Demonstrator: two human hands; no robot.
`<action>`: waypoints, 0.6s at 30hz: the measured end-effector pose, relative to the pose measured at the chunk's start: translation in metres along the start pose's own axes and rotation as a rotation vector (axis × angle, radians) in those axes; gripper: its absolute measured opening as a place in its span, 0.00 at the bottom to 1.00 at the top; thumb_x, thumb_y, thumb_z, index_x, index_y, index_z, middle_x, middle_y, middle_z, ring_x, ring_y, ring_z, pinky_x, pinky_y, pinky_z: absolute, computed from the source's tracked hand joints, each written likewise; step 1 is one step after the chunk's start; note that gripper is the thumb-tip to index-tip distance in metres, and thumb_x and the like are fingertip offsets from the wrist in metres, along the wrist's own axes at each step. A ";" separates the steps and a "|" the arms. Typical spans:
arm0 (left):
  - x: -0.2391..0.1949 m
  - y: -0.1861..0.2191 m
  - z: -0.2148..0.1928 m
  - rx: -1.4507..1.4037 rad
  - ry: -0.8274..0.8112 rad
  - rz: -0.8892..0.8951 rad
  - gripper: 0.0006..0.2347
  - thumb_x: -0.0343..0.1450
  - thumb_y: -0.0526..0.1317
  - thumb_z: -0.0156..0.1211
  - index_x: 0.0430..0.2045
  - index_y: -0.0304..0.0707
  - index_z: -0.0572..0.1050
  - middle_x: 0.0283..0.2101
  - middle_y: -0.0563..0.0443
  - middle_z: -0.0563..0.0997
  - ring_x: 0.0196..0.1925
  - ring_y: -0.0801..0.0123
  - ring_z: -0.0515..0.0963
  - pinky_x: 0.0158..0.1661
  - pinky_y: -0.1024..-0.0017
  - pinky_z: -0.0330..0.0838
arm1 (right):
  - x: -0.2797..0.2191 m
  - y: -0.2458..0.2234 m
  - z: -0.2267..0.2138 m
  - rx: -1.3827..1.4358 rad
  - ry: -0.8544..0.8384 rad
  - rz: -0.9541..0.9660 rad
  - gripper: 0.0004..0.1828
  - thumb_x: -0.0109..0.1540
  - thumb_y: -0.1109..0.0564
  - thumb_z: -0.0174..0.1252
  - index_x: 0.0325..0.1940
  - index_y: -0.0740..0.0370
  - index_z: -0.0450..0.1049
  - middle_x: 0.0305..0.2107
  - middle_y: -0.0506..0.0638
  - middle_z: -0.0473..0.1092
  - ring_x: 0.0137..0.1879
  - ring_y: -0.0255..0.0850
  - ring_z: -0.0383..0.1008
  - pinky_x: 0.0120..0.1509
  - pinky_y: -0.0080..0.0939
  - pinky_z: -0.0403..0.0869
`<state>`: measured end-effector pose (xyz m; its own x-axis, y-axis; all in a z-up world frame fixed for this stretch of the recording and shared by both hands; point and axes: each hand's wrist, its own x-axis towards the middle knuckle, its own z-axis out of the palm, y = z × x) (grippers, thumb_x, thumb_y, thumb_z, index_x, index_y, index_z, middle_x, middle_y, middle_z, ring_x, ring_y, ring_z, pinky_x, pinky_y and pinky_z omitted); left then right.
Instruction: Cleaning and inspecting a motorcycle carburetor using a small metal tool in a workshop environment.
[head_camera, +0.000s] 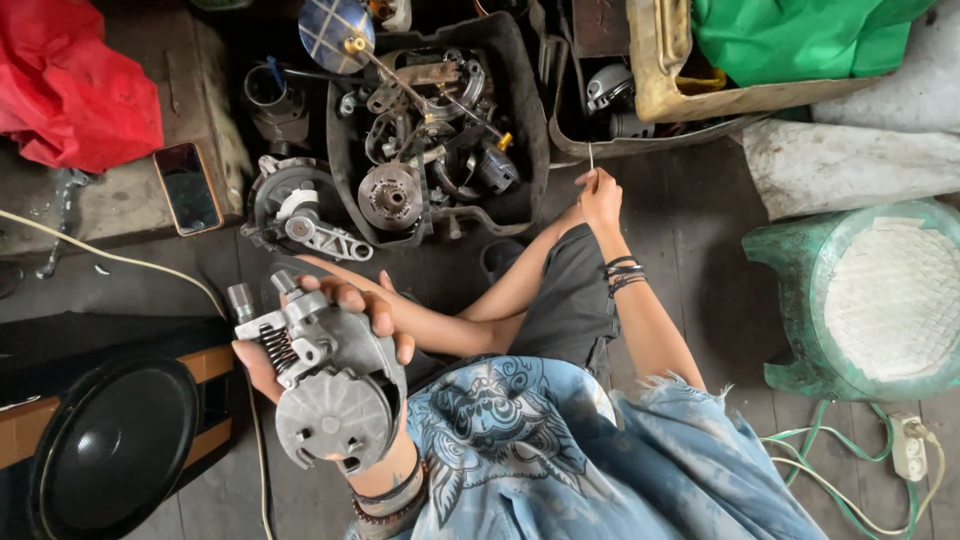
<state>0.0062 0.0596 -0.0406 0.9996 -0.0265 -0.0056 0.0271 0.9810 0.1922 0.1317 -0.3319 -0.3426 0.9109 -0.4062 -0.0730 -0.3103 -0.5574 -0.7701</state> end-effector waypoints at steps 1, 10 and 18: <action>0.000 -0.001 -0.002 -0.001 0.000 0.003 0.30 0.77 0.64 0.42 0.61 0.38 0.71 0.49 0.38 0.79 0.43 0.50 0.77 0.30 0.59 0.71 | 0.001 -0.003 -0.001 -0.001 -0.002 -0.002 0.15 0.69 0.61 0.44 0.34 0.61 0.75 0.20 0.48 0.72 0.22 0.38 0.72 0.34 0.38 0.72; -0.003 -0.003 -0.013 -0.107 -0.067 -0.070 0.31 0.78 0.65 0.42 0.65 0.39 0.67 0.53 0.35 0.78 0.50 0.46 0.78 0.35 0.54 0.75 | -0.014 0.034 0.003 -0.089 -0.073 -0.002 0.15 0.65 0.62 0.47 0.34 0.59 0.81 0.22 0.53 0.76 0.25 0.44 0.75 0.35 0.41 0.73; -0.001 -0.003 -0.018 -0.145 -0.124 -0.116 0.30 0.78 0.64 0.45 0.65 0.38 0.66 0.56 0.36 0.78 0.51 0.43 0.78 0.39 0.50 0.76 | -0.008 -0.015 -0.018 -0.235 0.238 -0.239 0.09 0.60 0.63 0.62 0.44 0.63 0.80 0.21 0.50 0.73 0.24 0.43 0.72 0.33 0.41 0.73</action>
<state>0.0056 0.0599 -0.0592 0.9823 -0.1560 0.1033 0.1510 0.9871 0.0539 0.1238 -0.3337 -0.3189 0.8848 -0.3860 0.2609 -0.1759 -0.7954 -0.5800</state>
